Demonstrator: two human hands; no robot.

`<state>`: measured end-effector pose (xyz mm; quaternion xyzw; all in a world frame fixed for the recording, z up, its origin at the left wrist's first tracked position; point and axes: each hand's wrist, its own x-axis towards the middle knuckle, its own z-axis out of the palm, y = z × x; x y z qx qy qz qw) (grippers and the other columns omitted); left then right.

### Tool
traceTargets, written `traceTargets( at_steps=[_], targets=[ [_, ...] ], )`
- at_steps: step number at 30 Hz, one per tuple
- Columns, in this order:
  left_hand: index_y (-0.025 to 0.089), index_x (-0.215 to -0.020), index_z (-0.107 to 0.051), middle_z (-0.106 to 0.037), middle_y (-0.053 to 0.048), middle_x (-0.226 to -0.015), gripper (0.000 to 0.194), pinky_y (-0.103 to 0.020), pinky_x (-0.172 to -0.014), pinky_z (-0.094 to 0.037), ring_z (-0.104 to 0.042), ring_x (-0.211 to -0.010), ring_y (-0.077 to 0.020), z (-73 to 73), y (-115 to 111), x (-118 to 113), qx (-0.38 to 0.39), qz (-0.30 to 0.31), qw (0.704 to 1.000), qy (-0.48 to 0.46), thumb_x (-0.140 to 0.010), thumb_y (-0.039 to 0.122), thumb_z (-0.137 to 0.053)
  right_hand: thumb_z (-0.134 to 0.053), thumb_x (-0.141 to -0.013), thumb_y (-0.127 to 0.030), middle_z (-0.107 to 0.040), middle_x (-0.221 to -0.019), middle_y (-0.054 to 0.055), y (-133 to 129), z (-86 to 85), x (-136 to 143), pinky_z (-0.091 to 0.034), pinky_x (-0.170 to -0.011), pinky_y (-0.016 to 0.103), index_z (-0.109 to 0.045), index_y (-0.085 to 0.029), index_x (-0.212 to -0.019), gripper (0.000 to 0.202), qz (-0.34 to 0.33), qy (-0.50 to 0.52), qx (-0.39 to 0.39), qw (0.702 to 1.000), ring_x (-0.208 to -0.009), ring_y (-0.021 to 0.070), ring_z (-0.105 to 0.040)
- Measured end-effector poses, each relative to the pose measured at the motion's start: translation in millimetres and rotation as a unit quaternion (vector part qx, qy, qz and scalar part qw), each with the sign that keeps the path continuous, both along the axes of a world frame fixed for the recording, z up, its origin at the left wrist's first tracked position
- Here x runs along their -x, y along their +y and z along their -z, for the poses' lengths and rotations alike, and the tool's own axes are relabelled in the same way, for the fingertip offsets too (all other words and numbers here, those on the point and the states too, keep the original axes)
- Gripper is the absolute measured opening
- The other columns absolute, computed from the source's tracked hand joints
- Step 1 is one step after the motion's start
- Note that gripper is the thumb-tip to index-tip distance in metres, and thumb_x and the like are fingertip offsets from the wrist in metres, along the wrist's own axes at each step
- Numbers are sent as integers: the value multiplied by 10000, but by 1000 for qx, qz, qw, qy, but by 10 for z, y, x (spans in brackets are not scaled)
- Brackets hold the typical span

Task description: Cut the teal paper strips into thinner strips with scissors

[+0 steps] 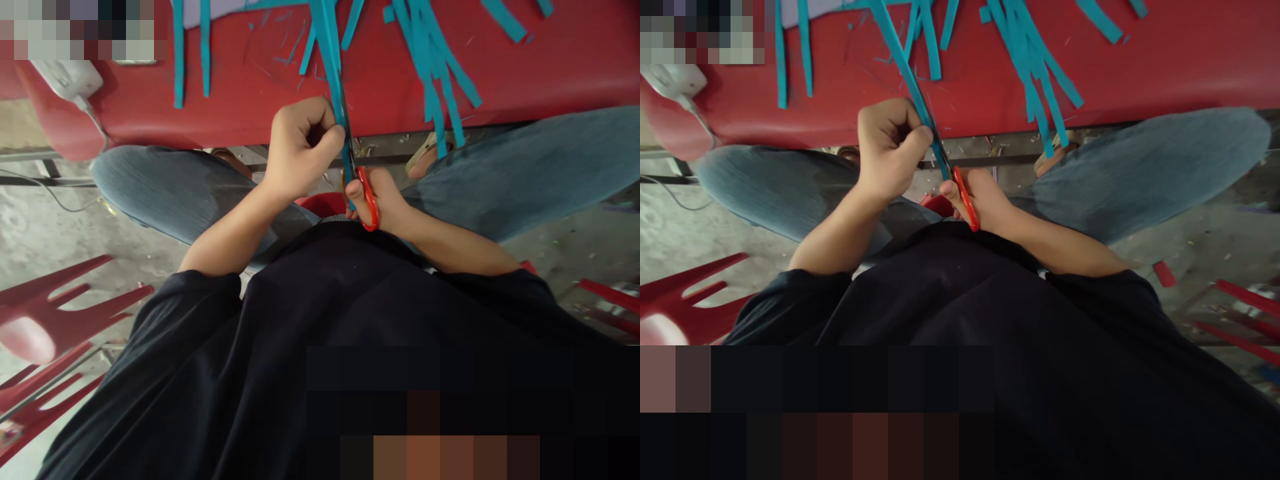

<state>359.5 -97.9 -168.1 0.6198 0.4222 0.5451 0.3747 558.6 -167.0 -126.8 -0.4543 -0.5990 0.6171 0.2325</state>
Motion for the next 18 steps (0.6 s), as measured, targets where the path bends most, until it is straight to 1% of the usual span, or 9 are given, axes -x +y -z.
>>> traceTargets(
  at_steps=[3,7,10,12,14,16,18],
  targets=[
    [294,-661,-404,-376,4,-609,535,-406,-566,-217,-273,-580,-158,45,22,5,-1,10,1000,-10,-939,515,-804,-588,-853,-1044,-622,-579,38,-4,27,-3,-524,-474,337,-624,-250,-722,806,0,9,-6,1000,-547,212,-673],
    [289,-654,-411,-374,1,-593,638,-404,-543,-209,-287,-559,-159,13,15,-4,-3,7,1000,-11,-937,722,-784,-597,-870,-1026,-625,-578,36,12,15,-5,-536,-475,342,-605,-251,-717,790,-9,22,-8,1000,-530,211,-676],
    [289,-664,-438,-394,-3,-586,656,-398,-523,-194,-291,-545,-152,25,17,1,-23,13,1000,-15,-950,799,-736,-583,-875,-1029,-647,-597,43,26,5,-16,-541,-479,343,-597,-254,-714,792,-22,8,-3,1000,-540,209,-676],
    [288,-679,-434,-401,-3,-593,654,-393,-523,-199,-287,-550,-147,42,20,8,-42,20,999,-17,-969,801,-720,-595,-877,-1022,-656,-613,37,28,13,-23,-534,-476,338,-597,-254,-734,781,-21,7,-6,1000,-547,205,-678],
    [280,-688,-428,-409,-3,-604,632,-388,-529,-216,-291,-556,-144,31,9,11,-48,22,998,-15,-990,751,-722,-624,-886,-999,-646,-613,19,26,21,-22,-516,-464,330,-600,-252,-767,757,-14,20,-9,1000,-537,196,-675],
    [269,-696,-431,-415,-4,-619,594,-379,-540,-241,-311,-557,-144,-23,-23,6,-35,17,999,-2,-1007,692,-710,-625,-911,-975,-632,-613,8,22,20,-15,-504,-458,328,-609,-247,-785,739,-9,38,-13,999,-525,188,-663],
    [259,-703,-427,-405,-4,-632,562,-368,-553,-261,-333,-554,-144,-106,-72,-5,-14,7,1000,15,-1014,658,-674,-568,-959,-961,-645,-641,23,22,7,-8,-508,-484,341,-619,-244,-768,744,-19,53,-24,998,-547,189,-660]
  ],
)
